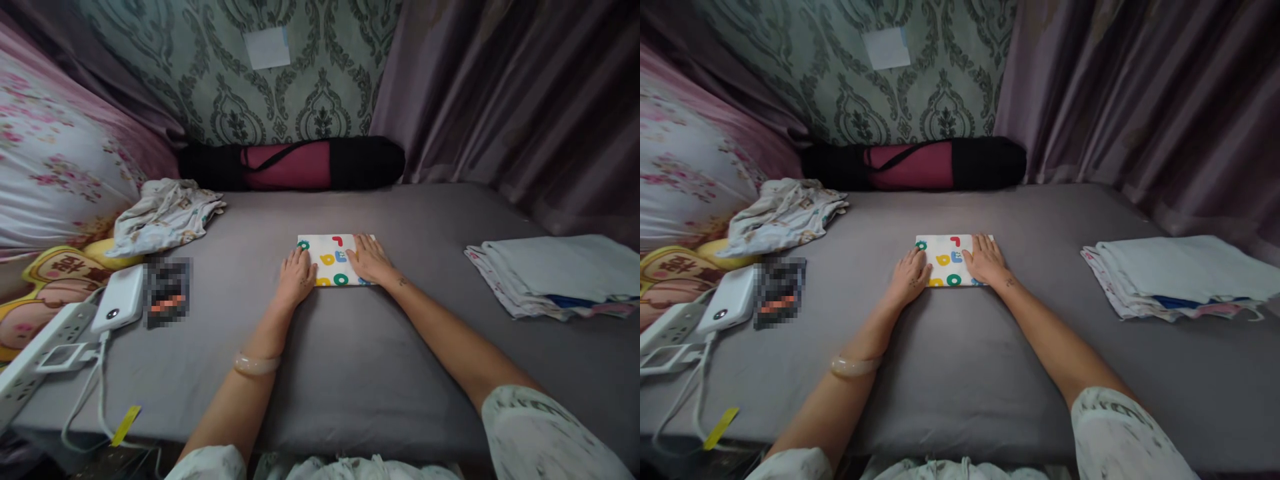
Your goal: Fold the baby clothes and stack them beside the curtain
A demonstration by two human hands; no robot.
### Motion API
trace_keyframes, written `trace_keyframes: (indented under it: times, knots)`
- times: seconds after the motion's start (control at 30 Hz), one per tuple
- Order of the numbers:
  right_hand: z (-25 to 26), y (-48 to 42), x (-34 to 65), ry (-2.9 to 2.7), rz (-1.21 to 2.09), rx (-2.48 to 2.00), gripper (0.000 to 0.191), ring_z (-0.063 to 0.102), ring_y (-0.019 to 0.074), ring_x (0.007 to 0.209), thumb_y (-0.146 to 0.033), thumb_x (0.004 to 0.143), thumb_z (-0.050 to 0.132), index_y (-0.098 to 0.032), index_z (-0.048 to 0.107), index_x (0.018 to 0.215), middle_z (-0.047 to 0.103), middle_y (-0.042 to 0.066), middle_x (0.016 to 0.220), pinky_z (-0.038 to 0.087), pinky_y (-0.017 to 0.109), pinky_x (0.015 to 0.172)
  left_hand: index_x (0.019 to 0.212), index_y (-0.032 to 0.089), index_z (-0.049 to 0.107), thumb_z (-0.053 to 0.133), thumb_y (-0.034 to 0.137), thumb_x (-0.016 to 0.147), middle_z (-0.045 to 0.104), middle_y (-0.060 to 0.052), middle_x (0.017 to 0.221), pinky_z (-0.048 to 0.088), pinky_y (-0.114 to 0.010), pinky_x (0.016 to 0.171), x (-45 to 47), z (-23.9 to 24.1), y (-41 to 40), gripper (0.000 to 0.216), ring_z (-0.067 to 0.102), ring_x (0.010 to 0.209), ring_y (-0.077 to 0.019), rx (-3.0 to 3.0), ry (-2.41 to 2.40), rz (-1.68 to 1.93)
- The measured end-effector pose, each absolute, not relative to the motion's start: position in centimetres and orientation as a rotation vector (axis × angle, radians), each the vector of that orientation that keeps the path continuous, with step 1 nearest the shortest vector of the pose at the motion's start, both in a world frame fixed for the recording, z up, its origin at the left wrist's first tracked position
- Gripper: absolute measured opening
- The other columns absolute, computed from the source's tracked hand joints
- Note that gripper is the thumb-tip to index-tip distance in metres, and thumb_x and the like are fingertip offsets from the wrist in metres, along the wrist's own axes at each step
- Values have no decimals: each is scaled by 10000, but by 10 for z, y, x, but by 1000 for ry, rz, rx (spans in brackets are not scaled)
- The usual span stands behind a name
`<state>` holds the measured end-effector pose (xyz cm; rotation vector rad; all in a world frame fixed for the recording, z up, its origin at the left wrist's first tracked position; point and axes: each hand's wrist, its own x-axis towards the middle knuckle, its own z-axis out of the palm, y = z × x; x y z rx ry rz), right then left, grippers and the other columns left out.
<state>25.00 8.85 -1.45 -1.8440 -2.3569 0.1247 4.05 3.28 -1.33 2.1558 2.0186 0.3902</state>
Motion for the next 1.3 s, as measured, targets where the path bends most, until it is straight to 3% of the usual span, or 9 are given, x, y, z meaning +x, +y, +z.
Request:
trace_keyframes:
  times: [0.17, 0.53, 1.03, 1.3]
  knots:
    - [0, 93, 229, -2358, 137, -1828, 633, 268, 299, 1425, -432, 984, 223, -25, 386, 1440, 348, 201, 1518, 175, 443, 1164, 1333, 152, 444, 367, 338, 967, 382, -150, 1512, 306, -449, 1128, 39, -15, 33, 417, 315, 1414, -276, 2155, 2029, 492]
    - [-19, 92, 208, -2370, 101, -1669, 568, 302, 262, 1403, -382, 986, 255, -65, 385, 1440, 392, 141, 1505, 146, 408, 1168, 1305, 152, 455, 399, 316, 955, 411, -145, 1493, 313, -462, 1120, 37, -16, 34, 390, 346, 1393, -276, 2164, 1981, 521]
    - [-18, 73, 180, -2361, 152, -1653, 598, 215, 276, 1440, -398, 981, 281, -39, 380, 1449, 325, 153, 1542, 118, 459, 1168, 1203, 170, 548, 408, 102, 883, 590, -160, 1283, 392, -489, 1069, 26, -42, 51, 356, 501, 1262, -264, 2097, 1838, 971]
    - [-6, 76, 160, -2365, 107, -1657, 591, 224, 294, 1435, -397, 986, 261, -43, 393, 1440, 333, 173, 1534, 118, 484, 1156, 1191, 168, 569, 386, 59, 866, 641, -126, 1205, 420, -399, 1047, 26, -29, 51, 389, 573, 1170, -222, 1960, 1880, 978]
